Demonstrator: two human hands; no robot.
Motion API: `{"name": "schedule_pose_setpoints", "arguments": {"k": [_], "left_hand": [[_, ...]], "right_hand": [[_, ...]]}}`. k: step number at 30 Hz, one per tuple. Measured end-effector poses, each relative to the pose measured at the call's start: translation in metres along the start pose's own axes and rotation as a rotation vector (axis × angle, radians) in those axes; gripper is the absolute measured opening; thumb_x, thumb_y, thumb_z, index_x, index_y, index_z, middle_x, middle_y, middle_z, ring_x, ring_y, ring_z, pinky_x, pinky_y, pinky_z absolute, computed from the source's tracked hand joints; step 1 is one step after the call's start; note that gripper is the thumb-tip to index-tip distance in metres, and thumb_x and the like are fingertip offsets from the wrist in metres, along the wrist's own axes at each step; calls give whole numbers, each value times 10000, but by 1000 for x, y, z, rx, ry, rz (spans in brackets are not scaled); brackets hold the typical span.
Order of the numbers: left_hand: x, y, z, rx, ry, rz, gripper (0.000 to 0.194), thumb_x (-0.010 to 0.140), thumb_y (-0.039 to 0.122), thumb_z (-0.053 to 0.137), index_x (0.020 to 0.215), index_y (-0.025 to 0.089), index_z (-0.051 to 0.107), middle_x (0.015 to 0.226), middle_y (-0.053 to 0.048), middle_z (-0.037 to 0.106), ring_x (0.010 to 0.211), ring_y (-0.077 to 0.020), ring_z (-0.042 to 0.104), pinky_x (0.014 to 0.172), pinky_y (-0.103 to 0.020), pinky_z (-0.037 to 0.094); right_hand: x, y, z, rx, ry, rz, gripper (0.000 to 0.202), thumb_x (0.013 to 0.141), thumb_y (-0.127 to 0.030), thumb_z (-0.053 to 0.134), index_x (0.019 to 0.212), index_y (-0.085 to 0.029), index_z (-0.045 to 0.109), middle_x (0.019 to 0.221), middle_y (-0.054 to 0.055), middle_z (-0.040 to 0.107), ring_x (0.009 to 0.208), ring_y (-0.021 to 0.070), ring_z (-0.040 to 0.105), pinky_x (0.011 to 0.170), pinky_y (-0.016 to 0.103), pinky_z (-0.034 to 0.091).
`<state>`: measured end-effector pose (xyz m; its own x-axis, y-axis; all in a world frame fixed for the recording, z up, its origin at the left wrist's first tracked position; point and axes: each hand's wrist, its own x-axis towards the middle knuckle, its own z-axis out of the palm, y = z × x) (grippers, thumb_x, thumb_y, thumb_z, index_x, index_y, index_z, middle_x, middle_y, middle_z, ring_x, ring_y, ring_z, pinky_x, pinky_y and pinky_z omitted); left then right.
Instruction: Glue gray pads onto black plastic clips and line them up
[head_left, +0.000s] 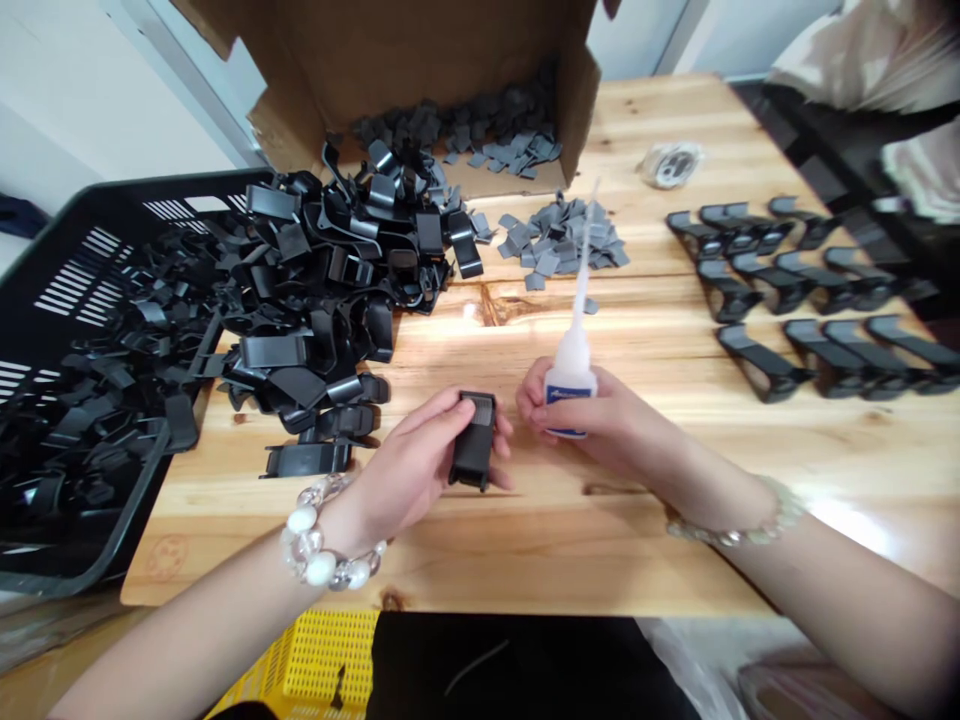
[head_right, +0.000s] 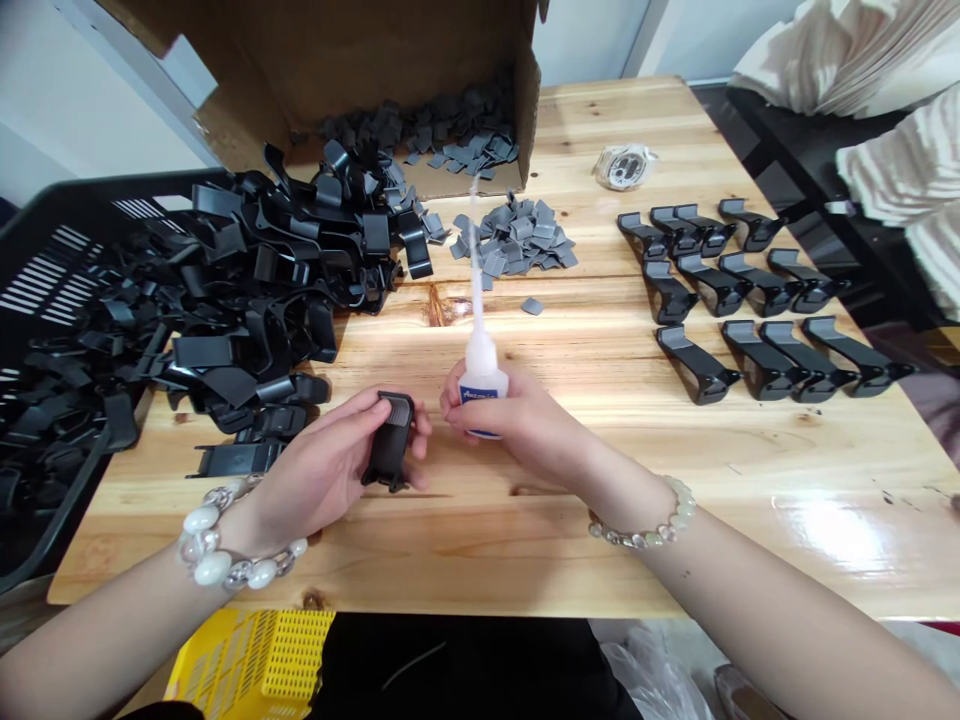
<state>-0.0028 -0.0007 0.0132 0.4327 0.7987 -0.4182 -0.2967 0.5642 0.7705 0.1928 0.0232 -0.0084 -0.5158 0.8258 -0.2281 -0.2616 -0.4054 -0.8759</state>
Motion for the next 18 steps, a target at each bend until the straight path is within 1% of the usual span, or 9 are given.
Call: {"name": "schedule_pose_setpoints", "arguments": {"k": [2,3,5,8,11,13,15,16,18], "left_hand": [[2,-1,0,-36,68,29,172,943,255,467,998,159,598,1034,-77,642,979,-210,620,815,-394,569],[3,-3,-1,-38,89,45,176,942,269,475,1019,170,598,1070,-74,644,1023,-216,613,857,-395,550],[4,-6,-1,-14,89,83,196,946,303,479,1061,193,593,1110,-66,653,1057,-214,611,896,-363,517],[2,-11,-1,50,55,174,224,950,319,481,1117,219,591,1158,-52,652,1125,-207,584,941,-320,473],[-1,-14,-2,111,38,203,273,939,325,512,1200,258,558,1262,-44,611,1213,-214,532,1002,-326,434],[-1,-13,-4,193,21,243,333,931,353,524,1253,269,533,1345,-47,557,1278,-228,477,1056,-343,396],[0,-11,-7,344,44,252,353,927,377,528,1264,271,526,1384,-48,522,1322,-239,427,1073,-346,379],[1,-10,-9,382,54,261,350,926,402,518,1249,266,529,1383,-55,516,1316,-246,431,1057,-353,396],[3,-9,-13,408,58,236,350,926,437,501,1226,259,527,1377,-69,506,1282,-257,461,1022,-375,429]], "right_hand": [[1,0,5,-152,52,-10,147,758,-203,683,770,-181,538,703,-30,544,611,92,484,617,254,366],[2,1,9,-203,53,-18,175,760,-245,697,772,-183,534,711,-29,550,639,99,501,644,259,384],[2,3,17,-238,41,-37,233,728,-281,730,773,-186,522,734,-27,560,692,110,518,686,266,410],[1,8,30,-240,87,-53,261,687,-249,745,774,-185,508,728,-38,535,672,98,487,664,257,412],[2,9,34,-274,161,-79,230,681,-213,724,752,-180,508,707,-43,515,653,92,469,654,254,408],[1,-2,30,-286,228,-151,214,676,-209,719,764,-179,527,725,-39,529,670,94,481,670,255,415],[-6,-23,20,-273,318,-260,218,676,-223,721,811,-181,555,742,-37,544,678,96,494,673,255,421],[-13,-36,14,-272,368,-323,226,675,-231,727,828,-181,569,745,-36,551,678,96,499,670,255,422],[-36,-63,0,-311,468,-429,232,669,-252,750,832,-178,602,740,-29,564,668,97,502,658,253,419]]}}
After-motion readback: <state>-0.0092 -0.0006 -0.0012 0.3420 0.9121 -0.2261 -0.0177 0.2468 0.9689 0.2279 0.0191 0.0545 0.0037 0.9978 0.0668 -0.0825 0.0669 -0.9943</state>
